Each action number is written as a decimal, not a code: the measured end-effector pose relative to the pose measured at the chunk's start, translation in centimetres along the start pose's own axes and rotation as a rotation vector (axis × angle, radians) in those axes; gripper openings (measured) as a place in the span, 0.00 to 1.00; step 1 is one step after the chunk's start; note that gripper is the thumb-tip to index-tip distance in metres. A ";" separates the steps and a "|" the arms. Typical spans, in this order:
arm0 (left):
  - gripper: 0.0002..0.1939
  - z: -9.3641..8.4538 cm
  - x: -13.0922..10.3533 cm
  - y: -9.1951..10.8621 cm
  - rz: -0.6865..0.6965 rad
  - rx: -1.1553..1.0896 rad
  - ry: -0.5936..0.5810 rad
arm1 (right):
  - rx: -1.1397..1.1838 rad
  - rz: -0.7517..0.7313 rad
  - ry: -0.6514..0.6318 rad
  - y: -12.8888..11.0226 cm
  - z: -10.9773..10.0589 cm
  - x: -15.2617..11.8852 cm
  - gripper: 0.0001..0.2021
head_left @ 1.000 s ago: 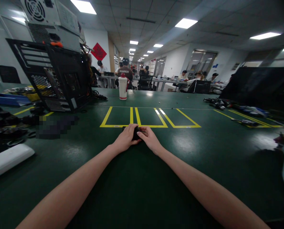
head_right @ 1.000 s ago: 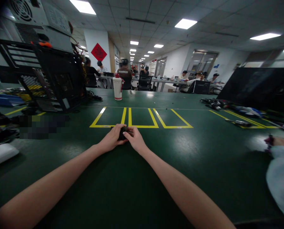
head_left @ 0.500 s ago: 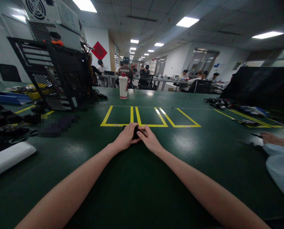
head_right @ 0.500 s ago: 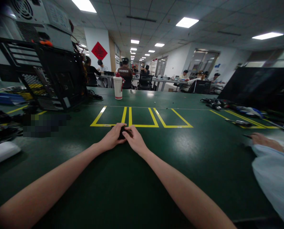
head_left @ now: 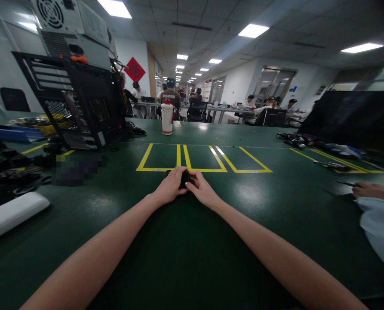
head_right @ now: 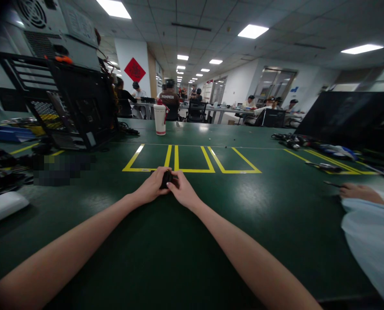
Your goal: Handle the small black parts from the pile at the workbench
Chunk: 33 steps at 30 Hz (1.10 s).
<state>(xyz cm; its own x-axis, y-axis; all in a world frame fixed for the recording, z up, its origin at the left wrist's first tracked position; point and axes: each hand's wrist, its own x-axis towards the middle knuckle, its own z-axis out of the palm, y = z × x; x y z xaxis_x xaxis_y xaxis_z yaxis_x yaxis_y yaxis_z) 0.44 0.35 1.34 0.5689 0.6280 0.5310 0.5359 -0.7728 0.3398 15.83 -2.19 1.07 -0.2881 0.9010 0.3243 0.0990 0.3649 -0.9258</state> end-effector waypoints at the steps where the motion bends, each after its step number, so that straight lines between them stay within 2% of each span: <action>1: 0.29 0.0 0.0 0.0 -0.001 0.002 0.001 | 0.002 -0.008 0.008 0.0 0.0 0.0 0.13; 5: 0.29 0.0 0.2 0.2 0.000 0.011 0.008 | -0.013 -0.010 0.084 0.5 0.0 0.4 0.09; 7: 0.28 -0.1 0.2 0.3 -0.002 0.008 0.007 | -0.016 0.002 0.093 0.7 -0.2 0.6 0.10; 11: 0.27 -0.2 0.2 0.3 -0.007 -0.004 -0.002 | -0.035 0.027 0.082 0.9 -0.5 0.9 0.16; 17: 0.28 0.0 0.1 0.0 0.005 -0.009 0.022 | -0.022 0.021 0.029 0.5 -0.4 0.5 0.14; 23: 0.28 -0.2 0.1 0.3 -0.014 -0.020 0.004 | 0.000 0.008 0.076 0.4 -0.1 0.4 0.10; 28: 0.27 -0.4 0.1 0.5 -0.016 -0.018 -0.013 | -0.049 0.038 0.095 0.6 -0.2 0.8 0.14; 33: 0.28 0.0 0.1 0.0 -0.002 -0.005 0.004 | -0.017 0.028 0.046 0.1 -0.2 0.5 0.12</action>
<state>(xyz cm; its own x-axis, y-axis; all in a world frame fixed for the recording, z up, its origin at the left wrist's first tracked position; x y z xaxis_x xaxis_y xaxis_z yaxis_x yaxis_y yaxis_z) 0.54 0.43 1.40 0.5658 0.6289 0.5333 0.5334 -0.7723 0.3449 15.86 -1.64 1.19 -0.2411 0.9206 0.3072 0.1224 0.3429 -0.9314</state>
